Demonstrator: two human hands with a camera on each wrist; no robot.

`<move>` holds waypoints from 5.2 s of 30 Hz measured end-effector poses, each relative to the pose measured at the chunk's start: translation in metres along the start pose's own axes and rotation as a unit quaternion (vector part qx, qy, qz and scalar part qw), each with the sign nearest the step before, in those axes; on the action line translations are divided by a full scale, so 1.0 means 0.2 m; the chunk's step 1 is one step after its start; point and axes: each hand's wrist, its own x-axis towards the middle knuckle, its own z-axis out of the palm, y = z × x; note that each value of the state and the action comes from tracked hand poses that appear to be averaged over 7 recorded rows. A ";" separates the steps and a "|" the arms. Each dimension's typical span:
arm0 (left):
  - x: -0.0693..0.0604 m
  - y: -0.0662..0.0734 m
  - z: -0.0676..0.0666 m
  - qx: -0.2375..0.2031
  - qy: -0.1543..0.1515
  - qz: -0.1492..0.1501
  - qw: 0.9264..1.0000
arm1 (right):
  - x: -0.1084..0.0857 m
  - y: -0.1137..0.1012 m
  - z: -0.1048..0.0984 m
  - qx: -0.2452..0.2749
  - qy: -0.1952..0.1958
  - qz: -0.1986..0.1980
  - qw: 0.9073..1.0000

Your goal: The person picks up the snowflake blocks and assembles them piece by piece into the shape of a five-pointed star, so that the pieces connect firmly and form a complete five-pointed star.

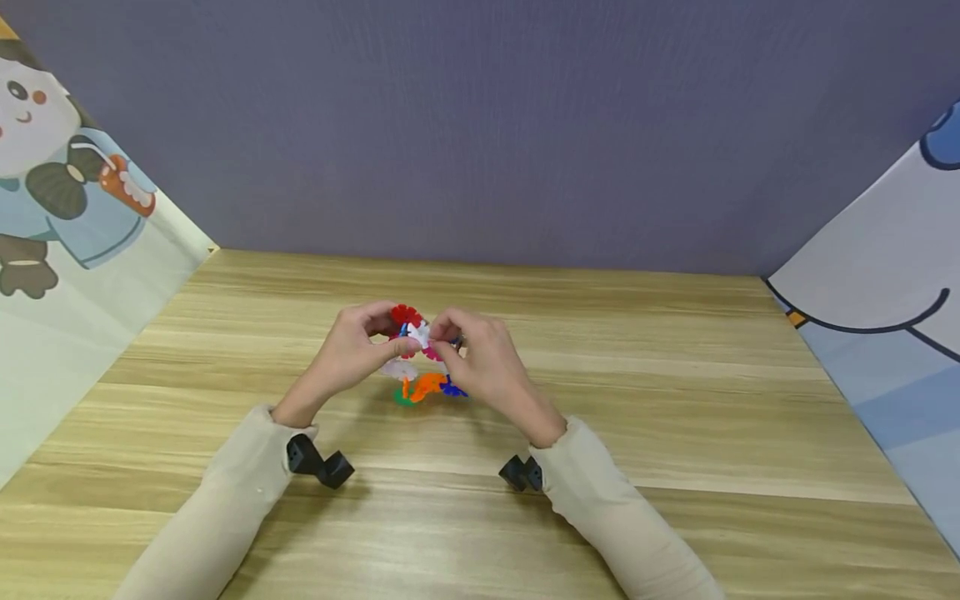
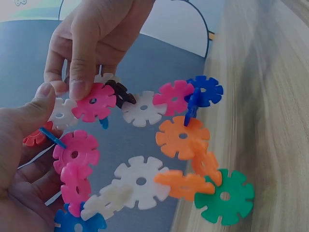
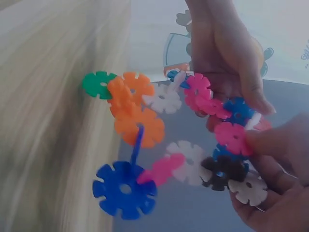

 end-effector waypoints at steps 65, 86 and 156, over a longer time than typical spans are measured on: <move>-0.02 0.00 0.01 -0.005 -0.068 0.015 0.998 | 0.00 0.00 0.00 -0.039 -0.012 -0.021 0.999; -0.02 -0.02 0.04 -0.036 -0.076 -0.014 0.996 | 0.01 0.21 -0.05 0.230 -0.259 0.161 0.924; -0.04 0.01 0.07 -0.125 0.089 0.014 0.988 | -0.03 0.18 -0.02 0.321 -0.005 0.060 0.945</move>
